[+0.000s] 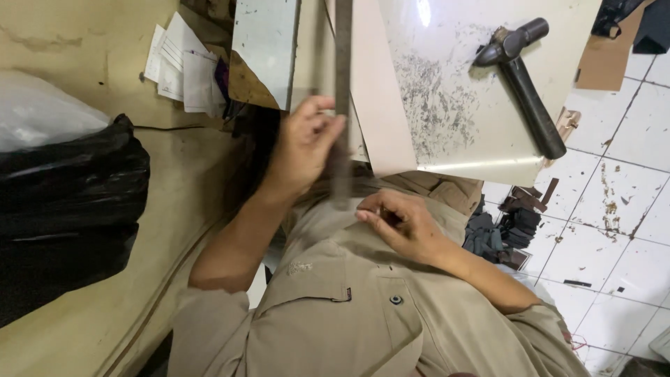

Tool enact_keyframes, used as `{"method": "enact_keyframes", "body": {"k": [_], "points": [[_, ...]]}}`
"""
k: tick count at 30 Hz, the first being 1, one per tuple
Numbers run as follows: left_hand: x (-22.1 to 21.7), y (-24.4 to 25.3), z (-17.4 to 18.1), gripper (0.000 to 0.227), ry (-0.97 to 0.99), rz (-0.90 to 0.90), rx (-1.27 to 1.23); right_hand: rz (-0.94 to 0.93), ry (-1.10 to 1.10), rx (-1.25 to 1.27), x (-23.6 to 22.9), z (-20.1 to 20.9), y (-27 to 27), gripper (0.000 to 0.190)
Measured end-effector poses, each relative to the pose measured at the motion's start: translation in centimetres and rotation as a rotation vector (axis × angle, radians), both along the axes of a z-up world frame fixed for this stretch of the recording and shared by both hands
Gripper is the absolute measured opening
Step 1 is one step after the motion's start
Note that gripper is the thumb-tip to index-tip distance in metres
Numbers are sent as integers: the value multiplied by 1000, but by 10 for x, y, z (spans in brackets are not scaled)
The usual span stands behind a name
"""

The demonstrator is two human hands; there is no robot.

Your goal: Measuring and marking a strip of leather using a metal ruler and a marking tool

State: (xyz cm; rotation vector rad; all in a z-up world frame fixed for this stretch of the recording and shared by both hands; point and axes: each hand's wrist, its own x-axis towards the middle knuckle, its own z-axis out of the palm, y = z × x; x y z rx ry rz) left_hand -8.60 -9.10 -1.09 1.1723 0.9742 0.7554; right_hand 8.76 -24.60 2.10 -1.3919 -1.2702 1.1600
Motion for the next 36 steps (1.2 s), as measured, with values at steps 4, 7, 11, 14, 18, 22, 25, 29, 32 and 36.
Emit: {"method": "enact_keyframes", "body": {"k": [4,7,11,14,18,22,25,29,32,36], "points": [[-72,1,54,32,302,-18,56,-64,-143,28,39,2,-8,17],[-99,-11,80,22,517,-32,320,-326,-71,-98,71,34,-10,35],[-117,-30,55,18,625,-121,533,-403,-16,30,101,-3,-32,34],[-117,-36,38,12,654,-170,635,-524,18,16,106,-9,-34,43],[-111,-37,24,20,659,-172,753,-501,131,12,107,-16,-29,37],[-111,-34,19,22,722,-197,802,-450,14,-18,103,-6,-19,16],[-113,-34,17,24,777,-214,817,-447,4,-81,104,-5,-19,13],[-112,-34,16,25,796,-215,810,-422,-45,-54,104,-6,-16,18],[-111,-34,16,24,795,-210,805,-443,-33,-27,105,-10,-16,23],[-111,-33,16,24,799,-221,808,-452,36,3,107,-13,-17,25]]}}
